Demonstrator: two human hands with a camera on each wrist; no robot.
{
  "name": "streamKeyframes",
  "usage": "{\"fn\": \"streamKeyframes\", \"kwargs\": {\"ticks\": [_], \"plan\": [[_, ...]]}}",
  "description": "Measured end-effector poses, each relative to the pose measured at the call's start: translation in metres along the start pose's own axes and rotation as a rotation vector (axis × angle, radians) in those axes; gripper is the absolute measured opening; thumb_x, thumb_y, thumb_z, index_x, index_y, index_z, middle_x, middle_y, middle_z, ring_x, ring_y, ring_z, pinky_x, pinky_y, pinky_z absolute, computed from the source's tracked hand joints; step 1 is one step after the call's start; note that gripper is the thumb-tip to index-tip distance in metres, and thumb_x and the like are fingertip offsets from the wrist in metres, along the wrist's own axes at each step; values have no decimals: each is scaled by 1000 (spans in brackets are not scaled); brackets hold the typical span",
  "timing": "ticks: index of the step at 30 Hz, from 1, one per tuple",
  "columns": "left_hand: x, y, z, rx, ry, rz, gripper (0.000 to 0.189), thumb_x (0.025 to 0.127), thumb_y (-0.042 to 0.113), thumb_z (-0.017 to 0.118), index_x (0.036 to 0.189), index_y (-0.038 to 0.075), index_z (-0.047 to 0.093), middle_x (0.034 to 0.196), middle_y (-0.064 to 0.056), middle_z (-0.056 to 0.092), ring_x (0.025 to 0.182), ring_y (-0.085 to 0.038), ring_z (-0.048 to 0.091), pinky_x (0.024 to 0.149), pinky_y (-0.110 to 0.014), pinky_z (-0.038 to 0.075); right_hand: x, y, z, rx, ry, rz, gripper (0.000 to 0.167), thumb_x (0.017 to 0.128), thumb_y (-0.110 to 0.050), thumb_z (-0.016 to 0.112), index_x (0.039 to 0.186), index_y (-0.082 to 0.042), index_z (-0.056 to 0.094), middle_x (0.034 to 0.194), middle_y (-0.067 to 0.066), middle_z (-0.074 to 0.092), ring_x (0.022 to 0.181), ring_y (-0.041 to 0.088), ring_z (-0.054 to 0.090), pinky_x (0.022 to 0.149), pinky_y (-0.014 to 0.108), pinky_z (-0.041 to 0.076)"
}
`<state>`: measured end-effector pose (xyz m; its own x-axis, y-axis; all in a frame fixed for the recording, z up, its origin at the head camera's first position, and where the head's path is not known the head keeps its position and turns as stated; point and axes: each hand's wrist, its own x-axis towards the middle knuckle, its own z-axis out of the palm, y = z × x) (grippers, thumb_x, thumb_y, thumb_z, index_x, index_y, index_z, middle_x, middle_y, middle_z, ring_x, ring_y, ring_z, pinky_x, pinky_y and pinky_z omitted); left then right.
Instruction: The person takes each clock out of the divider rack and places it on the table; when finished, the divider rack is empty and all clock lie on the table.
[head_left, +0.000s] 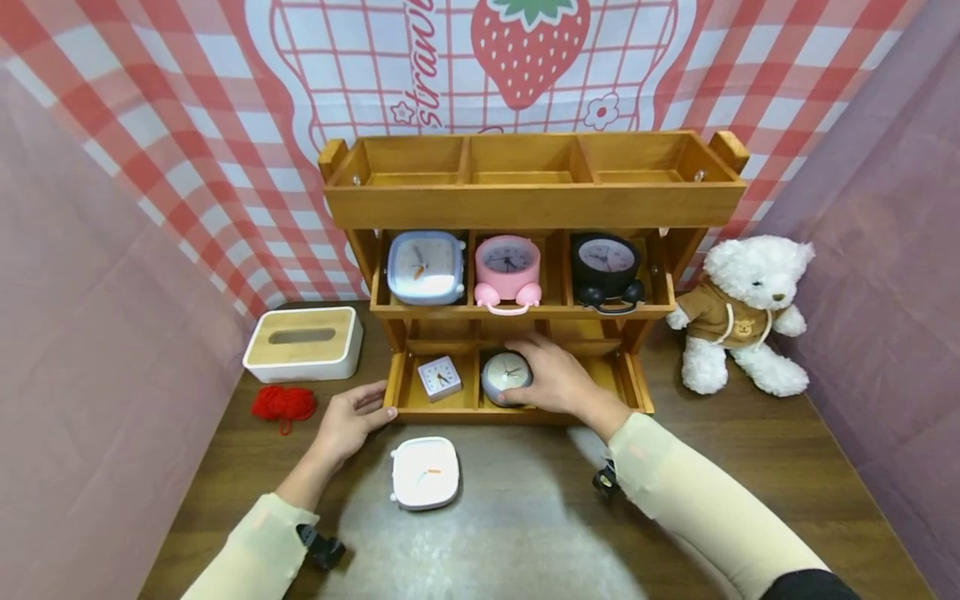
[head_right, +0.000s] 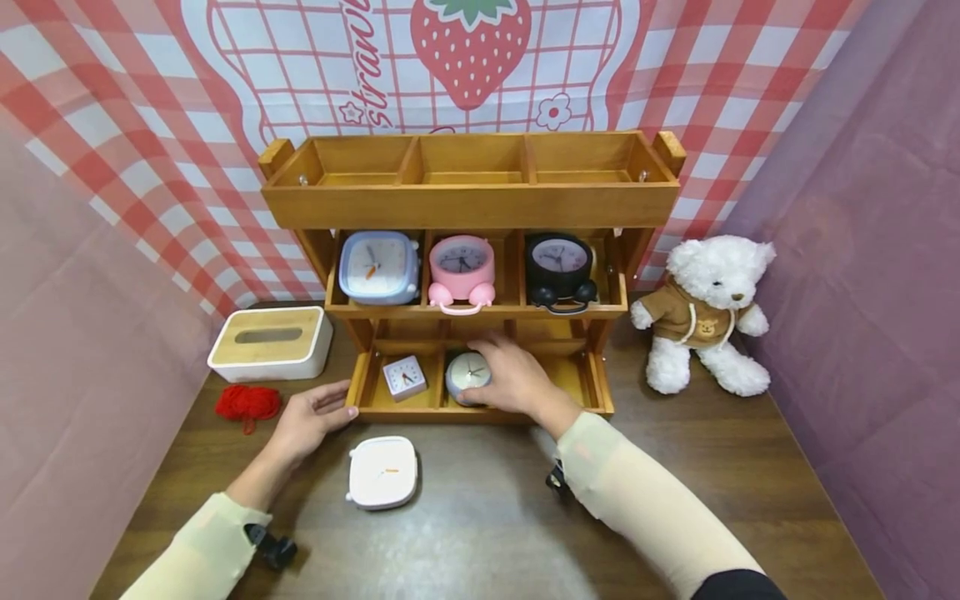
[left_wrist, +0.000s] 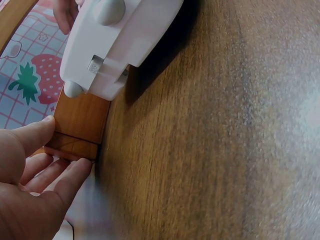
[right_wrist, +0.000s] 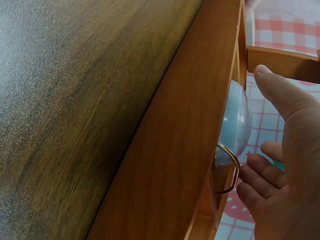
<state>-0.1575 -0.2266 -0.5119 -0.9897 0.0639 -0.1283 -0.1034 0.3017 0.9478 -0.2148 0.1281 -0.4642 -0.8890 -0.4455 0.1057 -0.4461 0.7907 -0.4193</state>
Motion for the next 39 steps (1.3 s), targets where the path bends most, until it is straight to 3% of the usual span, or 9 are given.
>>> {"fn": "streamKeyframes", "kwargs": {"ticks": [15,24,39], "plan": [[2,-4,0,-13,6,-1,57,90,2,76,143,-6,55,139,-28,60,130,-40,59,96,-23,54,8,5,11,-47,-80,28,96,69,-59,88,145,-11,57,148,14,54,129,32,57,107,48,49],[2,-4,0,-3,7,0,58,90,4,77,143,-6,55,139,-29,61,129,-41,60,98,-28,55,10,5,15,-68,-85,13,87,69,-57,88,138,-12,62,136,11,62,117,28,62,100,45,53],[2,-7,-1,-13,9,5,58,90,5,78,143,-6,56,139,-28,61,129,-41,60,98,-28,55,9,10,17,-55,7,-72,80,69,-56,87,131,-11,66,125,9,69,107,26,66,92,43,56]]}}
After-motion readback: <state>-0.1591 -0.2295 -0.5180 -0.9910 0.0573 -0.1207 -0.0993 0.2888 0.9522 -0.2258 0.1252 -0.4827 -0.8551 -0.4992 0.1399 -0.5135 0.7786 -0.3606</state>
